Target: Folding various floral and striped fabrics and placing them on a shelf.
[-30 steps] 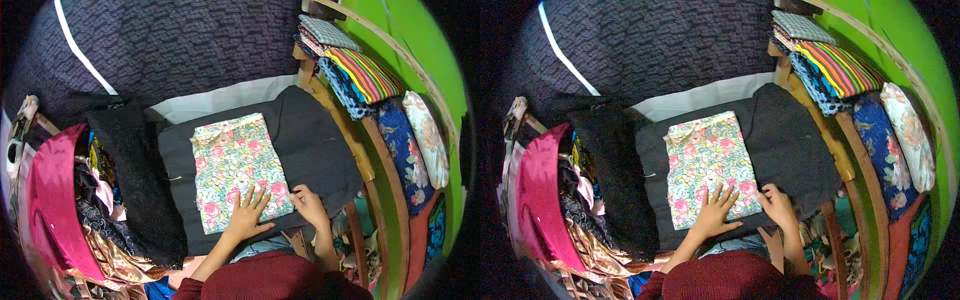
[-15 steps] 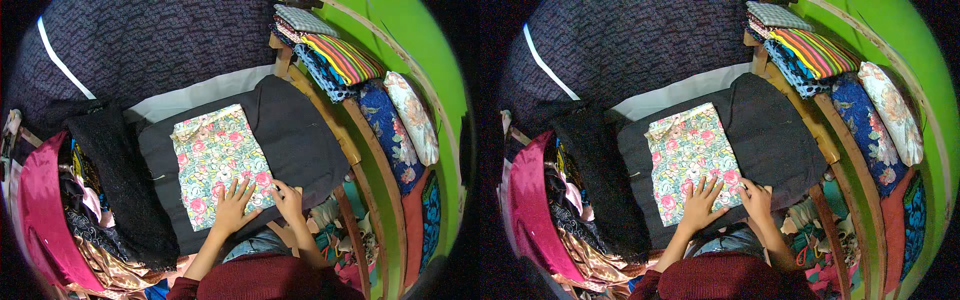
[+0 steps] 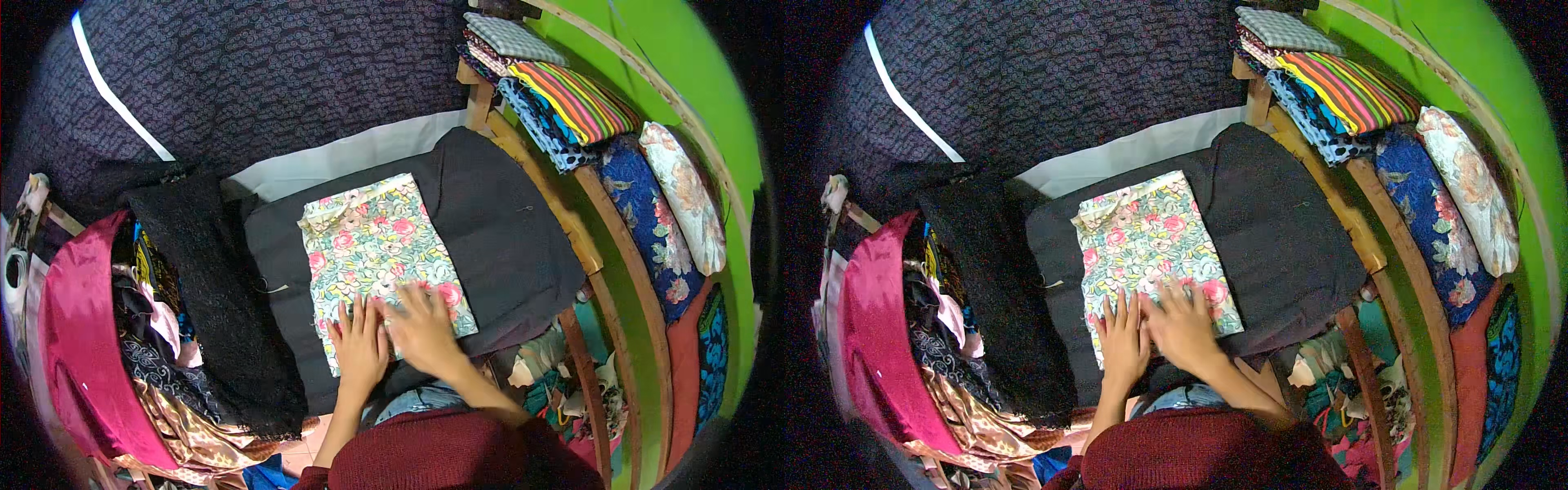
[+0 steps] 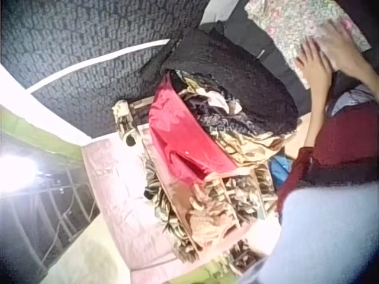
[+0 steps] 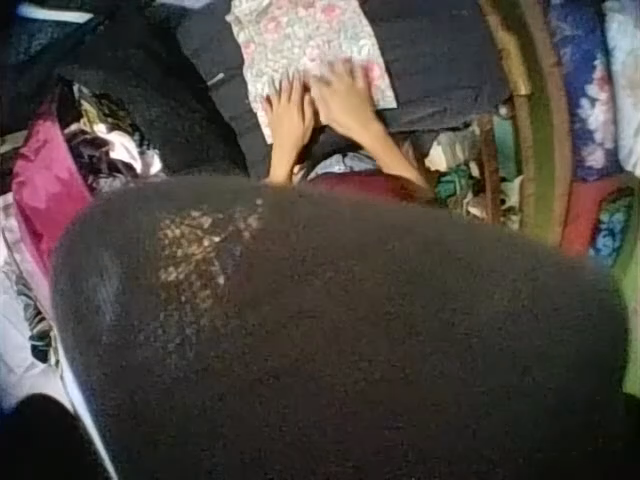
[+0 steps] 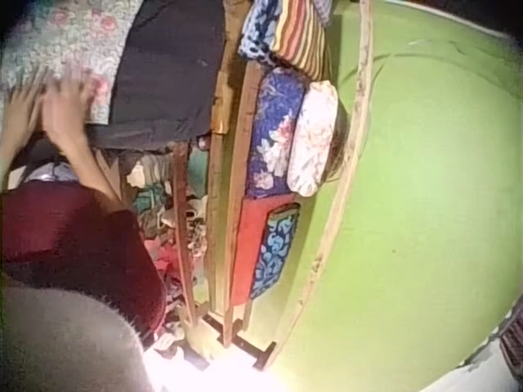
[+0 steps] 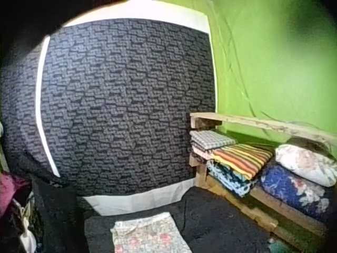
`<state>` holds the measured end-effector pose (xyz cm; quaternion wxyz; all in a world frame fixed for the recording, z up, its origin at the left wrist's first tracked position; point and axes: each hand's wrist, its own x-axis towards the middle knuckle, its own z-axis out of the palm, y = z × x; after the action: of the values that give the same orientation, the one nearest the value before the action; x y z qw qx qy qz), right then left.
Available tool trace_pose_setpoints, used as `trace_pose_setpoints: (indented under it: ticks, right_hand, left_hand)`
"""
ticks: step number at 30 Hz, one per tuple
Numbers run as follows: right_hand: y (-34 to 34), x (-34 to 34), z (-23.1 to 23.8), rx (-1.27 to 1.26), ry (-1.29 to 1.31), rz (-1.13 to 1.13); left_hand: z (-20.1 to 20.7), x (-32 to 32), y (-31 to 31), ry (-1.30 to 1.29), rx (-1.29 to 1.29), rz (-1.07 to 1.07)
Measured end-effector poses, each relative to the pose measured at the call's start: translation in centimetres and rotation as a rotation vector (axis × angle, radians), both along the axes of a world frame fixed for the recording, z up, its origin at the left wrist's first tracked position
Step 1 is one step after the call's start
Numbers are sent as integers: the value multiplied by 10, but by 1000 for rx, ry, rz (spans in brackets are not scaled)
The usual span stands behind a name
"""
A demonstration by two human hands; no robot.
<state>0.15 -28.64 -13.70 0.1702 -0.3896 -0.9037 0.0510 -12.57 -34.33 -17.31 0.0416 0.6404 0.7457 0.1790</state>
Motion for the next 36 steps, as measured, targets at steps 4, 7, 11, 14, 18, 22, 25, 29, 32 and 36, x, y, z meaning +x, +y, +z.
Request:
trace_pose_setpoints:
  ticks: [4,7,11,14,18,22,25,29,32,36]
  right_hand:
    - [9,16,-42,-100,100,132]
    - [23,55,-42,-176,-27,-90]
    - [33,63,-40,-122,-120,-232]
    - [21,17,-23,-46,-114,-200]
    - [26,6,-41,-95,-77,116]
    - [69,58,-39,-240,-80,-212]
    - [69,87,-24,-194,-67,-278]
    - [22,61,1,-246,-16,93]
    - [7,48,-22,-222,-151,246]
    - [18,58,-25,-278,-135,277]
  left_hand:
    - [-15,-5,2,11,28,-15]
    - [-17,-9,-1,3,34,-7]
    - [-22,-11,0,20,23,-8]
    - [-22,-10,2,37,12,-18]
    - [-18,-7,2,-1,-1,-48]
    - [-20,-14,-3,25,-40,-61]
    - [-8,-27,-13,-20,-96,-224]
    - [5,-41,-29,-41,-163,-307]
    - [1,-51,-32,-37,-112,-397]
    - [0,-52,-40,125,-101,-436]
